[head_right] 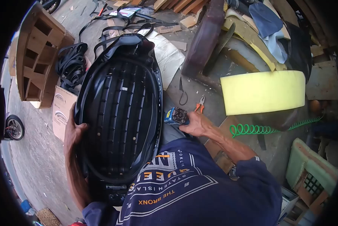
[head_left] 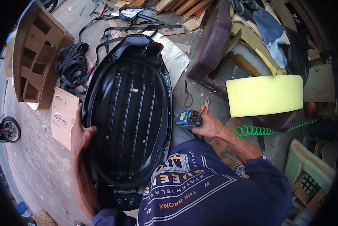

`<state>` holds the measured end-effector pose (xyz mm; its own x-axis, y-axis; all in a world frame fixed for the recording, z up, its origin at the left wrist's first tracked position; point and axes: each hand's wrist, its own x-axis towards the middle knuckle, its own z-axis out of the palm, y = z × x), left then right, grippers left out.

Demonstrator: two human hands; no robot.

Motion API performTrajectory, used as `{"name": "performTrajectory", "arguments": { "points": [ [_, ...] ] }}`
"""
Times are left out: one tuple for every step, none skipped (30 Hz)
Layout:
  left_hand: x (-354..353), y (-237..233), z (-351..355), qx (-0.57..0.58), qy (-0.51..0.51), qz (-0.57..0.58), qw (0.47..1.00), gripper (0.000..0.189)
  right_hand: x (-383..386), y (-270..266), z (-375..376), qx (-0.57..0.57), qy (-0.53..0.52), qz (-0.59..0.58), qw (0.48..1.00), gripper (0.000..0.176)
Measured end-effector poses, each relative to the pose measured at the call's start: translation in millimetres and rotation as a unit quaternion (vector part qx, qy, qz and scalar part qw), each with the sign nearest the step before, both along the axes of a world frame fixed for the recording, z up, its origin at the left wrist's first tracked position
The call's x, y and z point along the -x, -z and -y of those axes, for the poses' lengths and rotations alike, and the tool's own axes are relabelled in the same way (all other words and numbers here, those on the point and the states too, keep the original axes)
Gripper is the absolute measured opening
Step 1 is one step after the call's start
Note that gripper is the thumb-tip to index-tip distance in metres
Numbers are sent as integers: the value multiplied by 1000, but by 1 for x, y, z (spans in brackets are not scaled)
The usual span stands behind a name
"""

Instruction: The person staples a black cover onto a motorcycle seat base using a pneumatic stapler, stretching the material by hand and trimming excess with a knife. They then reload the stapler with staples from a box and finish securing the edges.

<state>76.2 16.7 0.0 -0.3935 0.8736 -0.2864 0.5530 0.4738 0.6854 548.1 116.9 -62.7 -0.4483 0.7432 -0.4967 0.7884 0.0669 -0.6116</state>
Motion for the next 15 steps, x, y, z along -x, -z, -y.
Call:
{"name": "performTrajectory", "arguments": {
  "points": [
    [-7, -7, 0, 2, -7, 6, 1000, 102, -1, 0, -3, 2, -7, 6, 1000, 46],
    [-15, -16, -6, 14, -12, 6, 1000, 102, 1, 0, -12, 2, -24, -9, 1000, 46],
    [-19, -23, -10, 26, -15, 2, 1000, 102, 7, 2, -19, 2, -40, -28, 999, 45],
    [-21, -26, -11, 22, -15, 0, 1000, 101, 17, -9, -25, 5, -57, -3, 998, 45],
    [-18, -24, -10, 23, -15, -2, 1000, 101, 24, -13, -29, 6, -57, -5, 998, 45],
    [-16, -21, -10, 14, -5, -13, 1000, 101, 30, -17, -32, 2, -70, 20, 997, 45],
    [-15, -19, -10, 4, 5, -23, 1000, 101, 36, -19, -34, 0, -82, 46, 996, 44],
    [-14, -19, -8, 6, 5, -23, 1000, 101, 40, -20, -36, 5, -92, 60, 994, 44],
    [-15, -19, -8, 1, 9, -21, 1000, 101, 42, -20, -38, 6, -93, 61, 994, 44],
    [-16, -20, -9, -6, 11, -20, 1000, 101, 45, -19, -41, 15, -107, 88, 990, 44],
    [-17, -22, -10, -7, 7, -19, 1000, 101, 48, -18, -42, 25, -121, 114, 986, 43],
    [-19, -25, -11, -3, 4, -21, 1000, 102, 52, -19, -43, 25, -124, 115, 985, 43],
    [-20, -26, -11, 2, 0, -23, 1000, 102, 55, -20, -41, 22, -122, 120, 985, 43],
    [-20, -26, -10, 4, -5, -21, 1000, 102, 58, -21, -41, 19, -121, 124, 985, 42],
    [-20, -25, -9, 10, -6, -30, 999, 102, 62, -20, -43, 20, -127, 126, 984, 42]
  ]
}}
